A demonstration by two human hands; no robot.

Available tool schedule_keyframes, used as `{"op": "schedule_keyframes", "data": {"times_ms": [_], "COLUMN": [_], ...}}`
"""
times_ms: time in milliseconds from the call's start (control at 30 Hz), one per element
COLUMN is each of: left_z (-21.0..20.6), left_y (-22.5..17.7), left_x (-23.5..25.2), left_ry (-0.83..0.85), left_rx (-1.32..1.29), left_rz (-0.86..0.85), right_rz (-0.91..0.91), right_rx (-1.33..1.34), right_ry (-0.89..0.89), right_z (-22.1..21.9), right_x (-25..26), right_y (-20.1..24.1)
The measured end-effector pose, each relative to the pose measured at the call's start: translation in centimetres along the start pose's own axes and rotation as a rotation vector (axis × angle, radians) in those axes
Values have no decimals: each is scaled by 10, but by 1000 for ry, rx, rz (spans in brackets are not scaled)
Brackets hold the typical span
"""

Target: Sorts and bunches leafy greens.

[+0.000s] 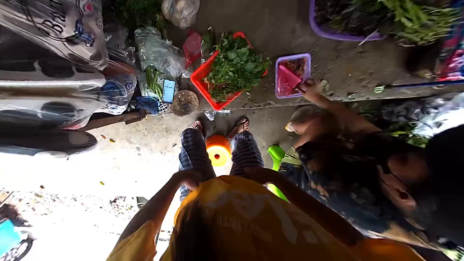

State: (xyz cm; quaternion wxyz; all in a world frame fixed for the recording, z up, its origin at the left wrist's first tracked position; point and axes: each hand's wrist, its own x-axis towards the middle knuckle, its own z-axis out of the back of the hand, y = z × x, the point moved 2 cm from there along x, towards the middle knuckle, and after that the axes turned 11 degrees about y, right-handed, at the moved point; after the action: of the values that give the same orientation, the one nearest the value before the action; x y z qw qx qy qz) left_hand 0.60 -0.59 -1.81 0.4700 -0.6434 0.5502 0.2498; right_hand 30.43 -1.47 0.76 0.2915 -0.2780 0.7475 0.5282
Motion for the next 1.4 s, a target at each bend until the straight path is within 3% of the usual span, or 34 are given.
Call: {"op": "schedule_keyframes", "data": {"times_ms": [33, 100, 167, 267, 367, 567, 633, 733, 800, 900, 1000, 1067, 1133, 1233, 1300, 1400], "left_z": [-8, 0, 39, 109, 184, 322, 364, 400, 402, 365, 323, 299, 278, 254, 252, 254], "left_y": [9, 15, 6, 10, 29, 97, 98, 84, 71, 69, 80, 89, 99, 121, 134, 138], "left_x": [15, 27, 26, 61, 103, 189, 197, 202, 204, 208, 211, 216, 225, 240, 246, 247], "left_ry": [35, 102, 117, -126, -366, -753, -889, -1053, -1152, -1296, -1324, -1305, -1274, -1205, -1230, -1276], "left_rx": [-13, -25, -54, -84, -57, 132, 127, 128, 111, 18, -72, -88, -115, -224, -335, -430], "left_rz": [-59, -68, -59, -179, -145, -71, -101, -291, -414, -575, -620, -622, -656, -719, -716, -788], "right_rz": [5, -36, -17, -26, 42, 260, 300, 259, 247, 220, 114, -68, -247, -406, -379, -165], "right_rx": [19, 76, 152, 210, 217, 211, 194, 2, -160, -246, -267, -364, -423, -503, -496, -283], "right_ry": [85, 145, 26, -340, -566, -532, -483, -459, -722, -1138, -1337, -1319, -1188, -1035, -1041, -1192], "right_z": [-2, 15, 49, 103, 148, 204, 213, 217, 211, 201, 226, 259, 290, 306, 308, 303], "right_x": [43, 78, 97, 152, 206, 267, 280, 286, 290, 292, 292, 302, 318, 334, 327, 296], "right_y": [-35, -53, -62, -89, -102, -129, -141, -149, -159, -165, -150, -140, -138, -143, -146, -141]}}
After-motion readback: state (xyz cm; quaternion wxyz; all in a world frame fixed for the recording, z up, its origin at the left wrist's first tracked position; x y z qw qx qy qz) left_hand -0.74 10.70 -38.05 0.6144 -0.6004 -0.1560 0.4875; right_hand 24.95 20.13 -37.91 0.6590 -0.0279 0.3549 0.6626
